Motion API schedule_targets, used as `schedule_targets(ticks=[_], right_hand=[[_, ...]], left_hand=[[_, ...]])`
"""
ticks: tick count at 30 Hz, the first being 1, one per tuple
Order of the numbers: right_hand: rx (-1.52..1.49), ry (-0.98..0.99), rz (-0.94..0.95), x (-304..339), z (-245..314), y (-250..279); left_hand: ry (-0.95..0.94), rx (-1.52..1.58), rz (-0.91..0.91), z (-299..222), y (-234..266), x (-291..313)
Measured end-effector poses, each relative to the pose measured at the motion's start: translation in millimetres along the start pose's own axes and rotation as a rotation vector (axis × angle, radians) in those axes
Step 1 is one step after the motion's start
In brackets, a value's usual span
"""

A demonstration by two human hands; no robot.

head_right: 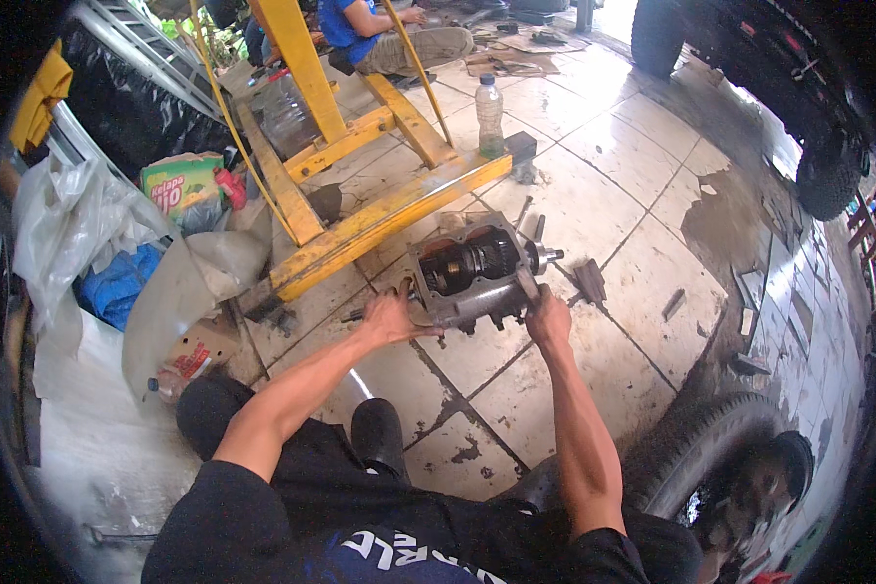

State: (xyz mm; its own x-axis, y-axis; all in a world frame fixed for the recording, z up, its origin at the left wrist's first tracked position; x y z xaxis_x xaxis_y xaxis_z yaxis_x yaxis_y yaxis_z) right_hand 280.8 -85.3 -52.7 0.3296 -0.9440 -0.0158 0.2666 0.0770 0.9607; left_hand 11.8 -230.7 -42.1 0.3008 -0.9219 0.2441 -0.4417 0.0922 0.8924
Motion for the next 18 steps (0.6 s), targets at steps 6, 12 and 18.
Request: schedule_targets(ticks=[6, 12, 18], right_hand=[[-0.031, 0.025, -0.078, 27, -17, -8], [-0.179, -0.019, -0.153, 47, -21, -8], [-0.336, -0.073, -0.273, 57, -22, -20]], left_hand=[[-0.037, 0.04, -0.058, -7, -5, 33], [-0.096, 0.127, -0.116, -20, -7, 51], [-0.266, 0.215, -0.292, -25, -16, 41]])
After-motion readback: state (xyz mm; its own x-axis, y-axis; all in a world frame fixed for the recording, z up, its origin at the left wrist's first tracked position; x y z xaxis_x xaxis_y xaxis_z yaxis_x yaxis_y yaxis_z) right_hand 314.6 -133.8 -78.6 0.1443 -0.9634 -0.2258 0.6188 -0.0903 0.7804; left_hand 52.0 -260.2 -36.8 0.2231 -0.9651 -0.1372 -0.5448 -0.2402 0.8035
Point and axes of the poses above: each hand's wrist, its own x-axis away from the middle knuckle, its own y-axis out of the back of the hand, z = x × y, the point moved 6 cm from there along -x, towards the middle knuckle, and after that the axes turned 15 degrees about x, right-handed, at the moved point
